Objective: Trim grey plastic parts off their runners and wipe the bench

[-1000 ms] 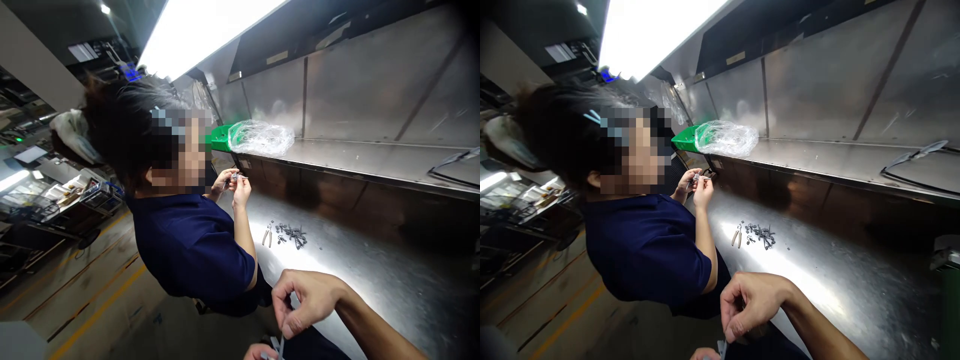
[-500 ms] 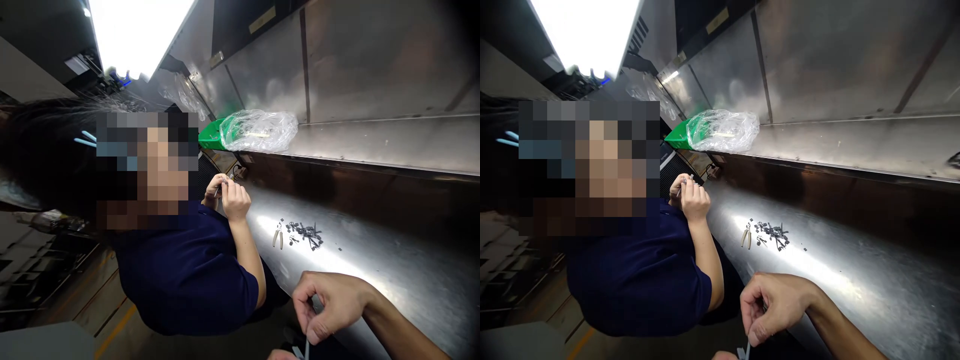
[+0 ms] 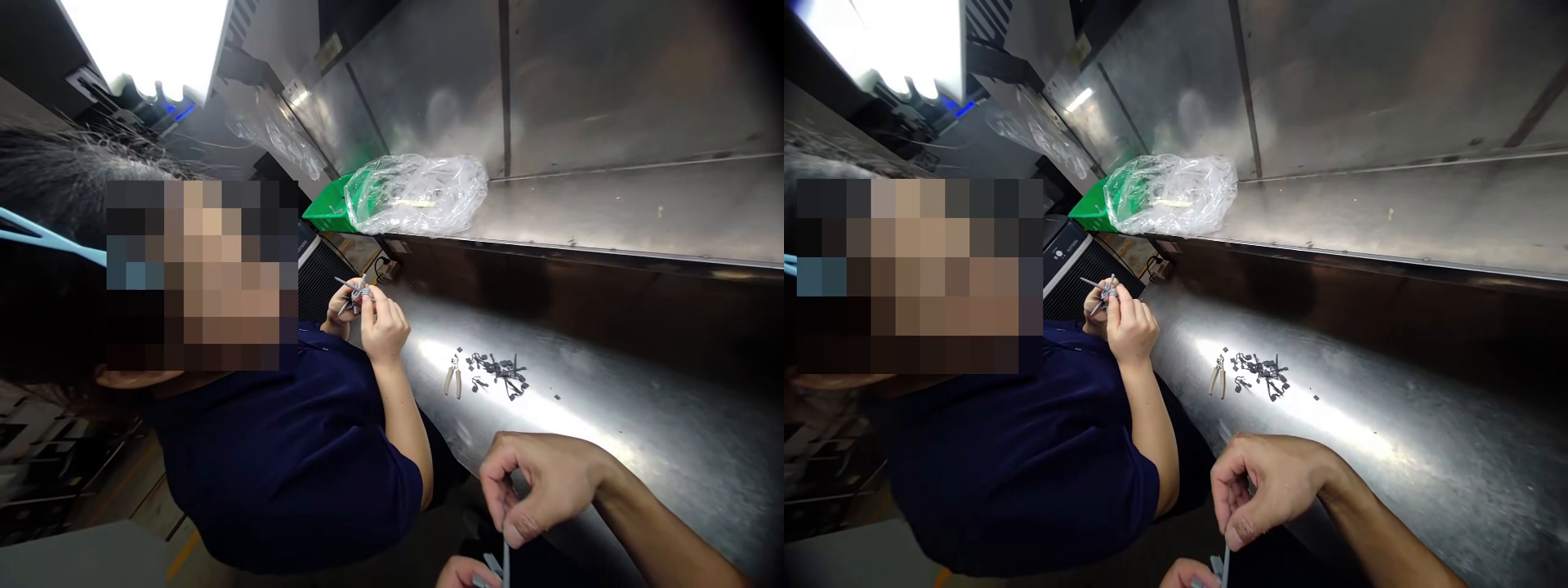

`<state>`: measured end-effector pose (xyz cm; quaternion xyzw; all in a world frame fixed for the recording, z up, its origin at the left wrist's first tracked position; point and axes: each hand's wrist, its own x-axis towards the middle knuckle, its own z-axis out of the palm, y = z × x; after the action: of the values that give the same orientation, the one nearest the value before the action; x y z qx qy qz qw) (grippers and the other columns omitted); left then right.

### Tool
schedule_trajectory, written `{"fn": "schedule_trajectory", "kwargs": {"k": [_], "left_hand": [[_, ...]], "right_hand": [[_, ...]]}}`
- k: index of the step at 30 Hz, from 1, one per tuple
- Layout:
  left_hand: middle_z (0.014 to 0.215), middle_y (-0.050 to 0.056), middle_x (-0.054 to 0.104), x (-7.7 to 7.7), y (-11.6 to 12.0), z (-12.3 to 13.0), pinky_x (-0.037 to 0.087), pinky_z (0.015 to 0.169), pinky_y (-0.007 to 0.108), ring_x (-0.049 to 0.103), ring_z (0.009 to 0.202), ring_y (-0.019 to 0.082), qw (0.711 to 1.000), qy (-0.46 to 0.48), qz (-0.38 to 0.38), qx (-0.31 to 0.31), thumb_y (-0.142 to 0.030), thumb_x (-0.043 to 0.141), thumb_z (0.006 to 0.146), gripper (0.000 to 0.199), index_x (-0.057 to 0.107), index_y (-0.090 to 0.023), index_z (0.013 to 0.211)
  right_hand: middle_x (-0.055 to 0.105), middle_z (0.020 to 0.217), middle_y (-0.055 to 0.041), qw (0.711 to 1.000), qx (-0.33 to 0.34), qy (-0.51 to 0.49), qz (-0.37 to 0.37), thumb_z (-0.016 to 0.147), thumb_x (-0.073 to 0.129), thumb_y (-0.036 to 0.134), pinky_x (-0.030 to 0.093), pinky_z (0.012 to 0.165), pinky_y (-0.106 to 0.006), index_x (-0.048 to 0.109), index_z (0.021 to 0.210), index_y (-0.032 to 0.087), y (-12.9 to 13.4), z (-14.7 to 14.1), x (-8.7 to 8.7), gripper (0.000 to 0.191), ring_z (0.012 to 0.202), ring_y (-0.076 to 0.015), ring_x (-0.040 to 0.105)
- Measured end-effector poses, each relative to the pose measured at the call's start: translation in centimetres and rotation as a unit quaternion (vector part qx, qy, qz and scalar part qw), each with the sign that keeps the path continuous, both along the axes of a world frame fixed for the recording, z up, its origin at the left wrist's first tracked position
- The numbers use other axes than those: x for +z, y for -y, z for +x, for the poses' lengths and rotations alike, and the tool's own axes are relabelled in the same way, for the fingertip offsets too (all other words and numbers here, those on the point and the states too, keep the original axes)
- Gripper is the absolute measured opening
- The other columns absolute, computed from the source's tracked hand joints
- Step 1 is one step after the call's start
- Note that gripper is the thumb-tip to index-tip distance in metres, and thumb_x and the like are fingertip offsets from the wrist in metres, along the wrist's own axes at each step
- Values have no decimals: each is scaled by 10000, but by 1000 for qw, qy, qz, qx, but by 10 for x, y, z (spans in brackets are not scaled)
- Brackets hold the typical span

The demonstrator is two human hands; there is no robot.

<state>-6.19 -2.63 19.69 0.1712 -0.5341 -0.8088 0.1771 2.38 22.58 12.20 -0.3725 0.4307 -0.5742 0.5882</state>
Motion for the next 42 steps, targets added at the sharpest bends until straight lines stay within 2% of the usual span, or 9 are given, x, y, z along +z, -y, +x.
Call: {"fn": "schedule_trajectory", "kwargs": {"k": [7,13,16,19,25,31,36,38,42], "left_hand": [[761,-61,714,-3,7,-9,444,556,185,717,854,150,1000,-3,1,11,-486,492,986,330,739,-318,1126],[759,-33,727,12,-1,6,499,551,243,702,880,204,999,5,-30,23,-548,759,792,495,695,-317,1225],[748,-51,708,20,-6,11,482,583,184,700,969,169,998,2,-44,36,-553,582,924,344,752,-309,1095],[856,-62,732,22,-9,10,463,589,147,699,1032,155,997,6,-58,56,-517,431,996,405,767,-297,1054],[1089,-76,746,22,-17,12,490,580,144,686,1133,199,993,22,-85,81,-423,466,999,329,750,-317,1127],[1191,-79,729,40,-35,24,549,652,213,621,1257,227,992,47,-93,67,-424,508,999,282,739,-367,1151],[1167,122,722,47,-66,94,631,729,457,684,1001,259,987,144,-72,14,-595,630,892,590,583,-221,1346],[1117,93,729,43,-85,147,618,723,427,679,1008,274,981,186,-60,-9,-544,677,877,398,638,-332,1212],[1015,75,723,29,-123,254,606,669,385,679,932,254,970,236,-41,-39,-507,690,880,311,659,-312,1121]], "right_hand": [[680,632,3,1000,8,-1,9,575,941,414,464,546,-164,779,841,111,0,9,4,434,564,-75,598],[680,631,-1,1000,19,4,-3,586,938,379,460,536,-158,787,852,108,3,18,5,408,554,-69,590],[681,630,-2,1000,25,-6,0,581,936,389,458,531,-163,792,852,117,3,20,8,410,554,-74,589],[680,631,-4,999,30,-17,2,581,933,411,461,526,-169,792,860,120,2,21,10,428,557,-81,593],[687,642,-13,999,30,-30,-14,612,915,430,468,531,-178,794,878,123,2,23,13,424,561,-87,597],[689,643,-11,999,28,-40,-17,612,919,423,459,541,-181,786,872,118,2,25,18,422,564,-87,600],[685,640,-11,998,22,-46,-24,629,906,430,462,545,-192,786,882,126,2,28,21,414,568,-92,597],[685,643,-13,998,19,-51,-23,629,903,441,464,544,-196,784,879,127,2,29,23,418,570,-96,598],[684,641,-15,998,19,-61,-25,626,903,448,462,529,-195,783,871,128,2,30,26,421,569,-101,598]]}}
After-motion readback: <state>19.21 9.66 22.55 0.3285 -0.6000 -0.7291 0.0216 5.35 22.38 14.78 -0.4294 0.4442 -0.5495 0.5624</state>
